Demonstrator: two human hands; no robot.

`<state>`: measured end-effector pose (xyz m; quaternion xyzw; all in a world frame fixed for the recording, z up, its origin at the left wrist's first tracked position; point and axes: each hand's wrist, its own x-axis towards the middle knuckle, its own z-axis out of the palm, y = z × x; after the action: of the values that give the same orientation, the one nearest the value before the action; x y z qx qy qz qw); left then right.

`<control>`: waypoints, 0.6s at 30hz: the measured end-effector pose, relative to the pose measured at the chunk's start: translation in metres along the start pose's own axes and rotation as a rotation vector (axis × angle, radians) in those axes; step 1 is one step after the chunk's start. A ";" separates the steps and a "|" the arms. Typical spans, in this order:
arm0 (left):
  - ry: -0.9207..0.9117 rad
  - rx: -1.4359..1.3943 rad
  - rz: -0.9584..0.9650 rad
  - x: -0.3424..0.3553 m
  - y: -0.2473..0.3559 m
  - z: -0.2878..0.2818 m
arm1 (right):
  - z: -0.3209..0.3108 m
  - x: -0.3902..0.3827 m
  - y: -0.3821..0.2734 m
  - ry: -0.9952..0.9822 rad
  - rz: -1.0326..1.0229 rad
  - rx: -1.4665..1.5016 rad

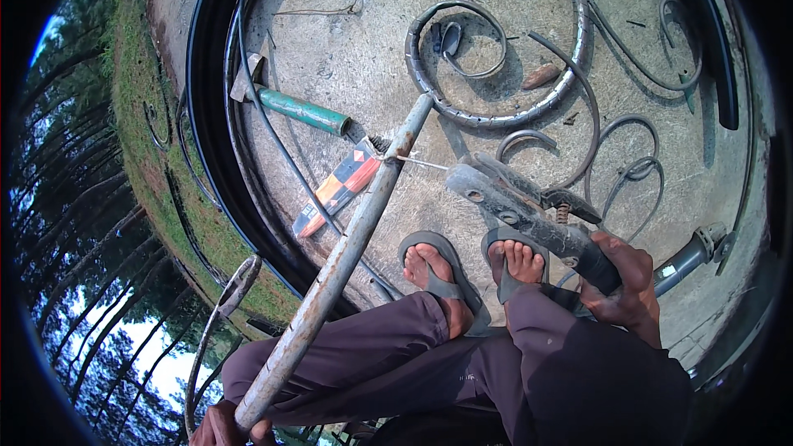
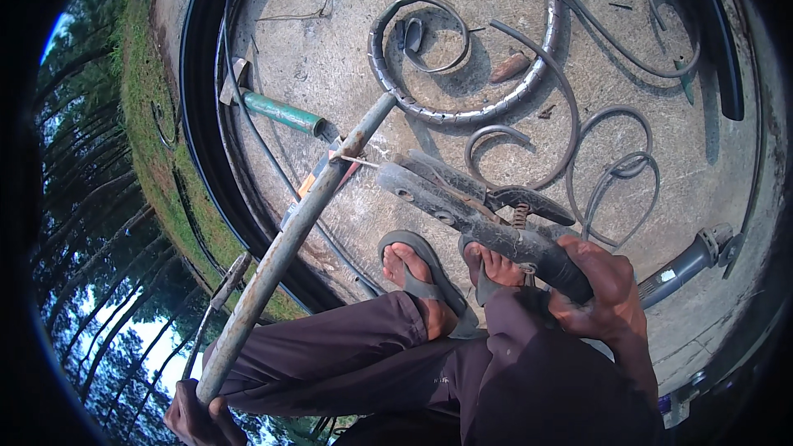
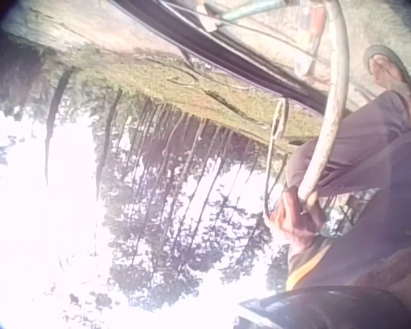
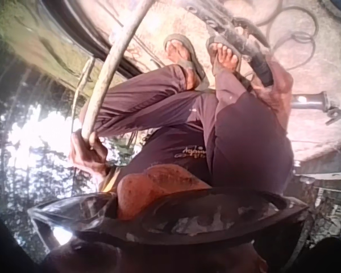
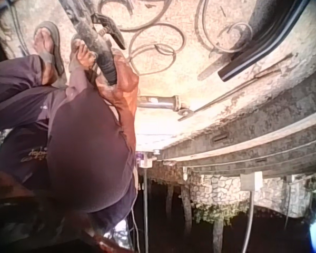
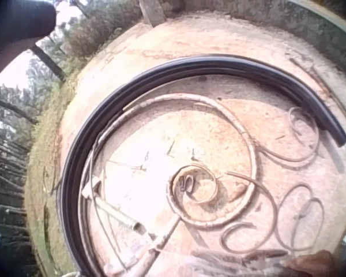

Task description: The person prepares and welds a metal frame by positioning curved and straight metal rods, checking the alignment, and using a welding tool to join the components together. They use an angle grinder to cut or smooth metal pieces and wear eye protection during the welding process.

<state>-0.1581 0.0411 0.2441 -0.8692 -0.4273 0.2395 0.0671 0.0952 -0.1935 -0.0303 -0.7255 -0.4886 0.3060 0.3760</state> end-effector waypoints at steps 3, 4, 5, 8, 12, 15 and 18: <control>0.011 -0.007 0.011 0.002 0.000 0.001 | -0.005 0.001 -0.001 -0.013 0.009 0.005; 0.014 -0.010 0.021 0.002 -0.001 0.001 | -0.007 0.002 -0.001 -0.021 -0.014 0.004; 0.017 -0.013 0.031 0.002 -0.002 0.001 | -0.006 0.002 -0.001 -0.032 -0.038 0.007; 0.023 0.024 0.024 0.001 -0.004 0.001 | -0.005 0.005 -0.002 -0.058 -0.129 -0.036; 0.037 0.003 0.040 0.002 -0.004 0.003 | -0.008 0.004 -0.005 -0.044 0.020 -0.181; 0.072 -0.017 0.031 0.006 -0.001 0.004 | -0.010 0.003 -0.003 -0.112 0.204 -0.222; 0.039 -0.002 0.001 0.005 -0.003 0.001 | -0.012 0.001 -0.004 -0.120 0.239 -0.283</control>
<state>-0.1581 0.0463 0.2425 -0.8741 -0.4258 0.2219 0.0744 0.1034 -0.1943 -0.0208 -0.8045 -0.4585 0.3195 0.2012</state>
